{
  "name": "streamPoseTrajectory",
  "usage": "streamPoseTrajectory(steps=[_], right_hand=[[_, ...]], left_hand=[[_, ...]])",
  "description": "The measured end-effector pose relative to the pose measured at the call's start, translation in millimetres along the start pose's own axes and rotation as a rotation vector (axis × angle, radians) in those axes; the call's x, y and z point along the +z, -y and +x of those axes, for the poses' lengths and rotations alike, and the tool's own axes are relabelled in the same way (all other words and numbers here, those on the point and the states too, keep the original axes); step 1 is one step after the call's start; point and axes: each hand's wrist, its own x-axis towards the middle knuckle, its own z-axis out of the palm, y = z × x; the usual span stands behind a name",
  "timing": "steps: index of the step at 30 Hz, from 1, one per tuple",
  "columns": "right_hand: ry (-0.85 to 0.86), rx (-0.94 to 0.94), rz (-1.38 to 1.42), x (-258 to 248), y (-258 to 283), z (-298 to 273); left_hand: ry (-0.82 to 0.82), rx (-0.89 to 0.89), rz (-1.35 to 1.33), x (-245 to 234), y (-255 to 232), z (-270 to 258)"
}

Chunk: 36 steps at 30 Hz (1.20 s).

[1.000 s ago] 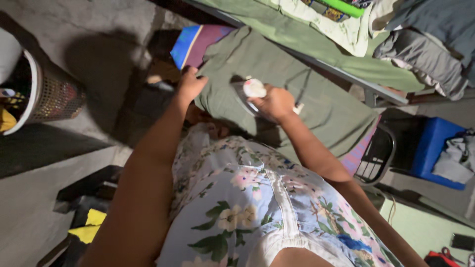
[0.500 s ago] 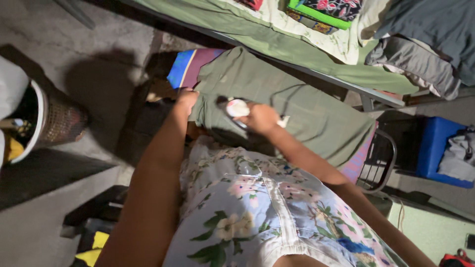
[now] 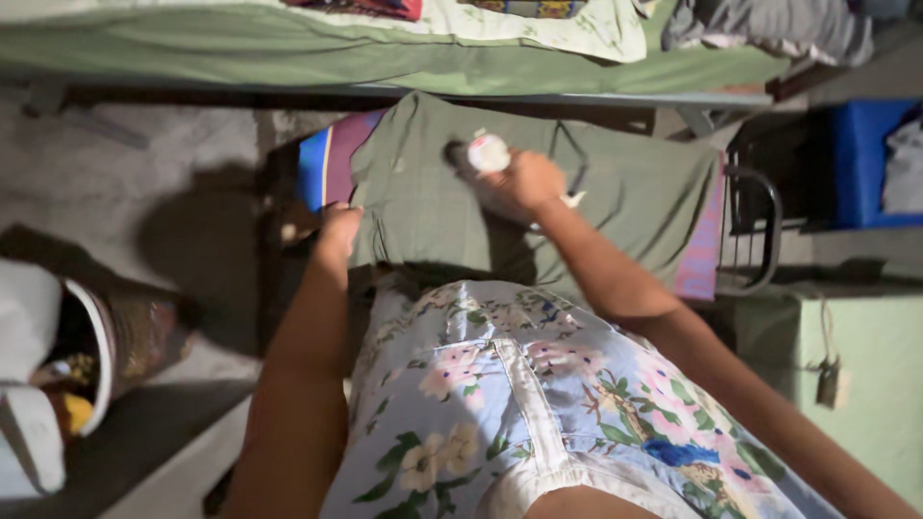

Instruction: The person irons a green shirt on an ironing board, moving the iron over the fabric and folding the garment.

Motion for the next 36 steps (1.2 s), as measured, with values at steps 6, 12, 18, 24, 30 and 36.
streamPoseTrajectory(steps=[6, 12, 18, 24, 30, 36], right_hand=[[-0.046, 0.262, 0.057, -29, -59, 19], [-0.1, 0.248, 0.135, -22, -49, 20], [0.071, 0.391, 0.139, -24, -30, 7], [0.021, -0.032, 0.035, -4, -4, 5], [0.132, -0.203, -0.021, 33, 58, 20], [0.192, -0.153, 0.051, 26, 70, 17]], left_hand=[[0.186, 0.307, -0.005, -16, -27, 8], [0.221, 0.122, -0.19, 29, -86, 35], [0.056, 0.321, -0.727, 37, -93, 48], [0.115, 0.413, -0.838, 15, -82, 19], [0.147, 0.669, -0.462, -17, -77, -1], [0.075, 0.202, -0.348, -16, -37, 11]])
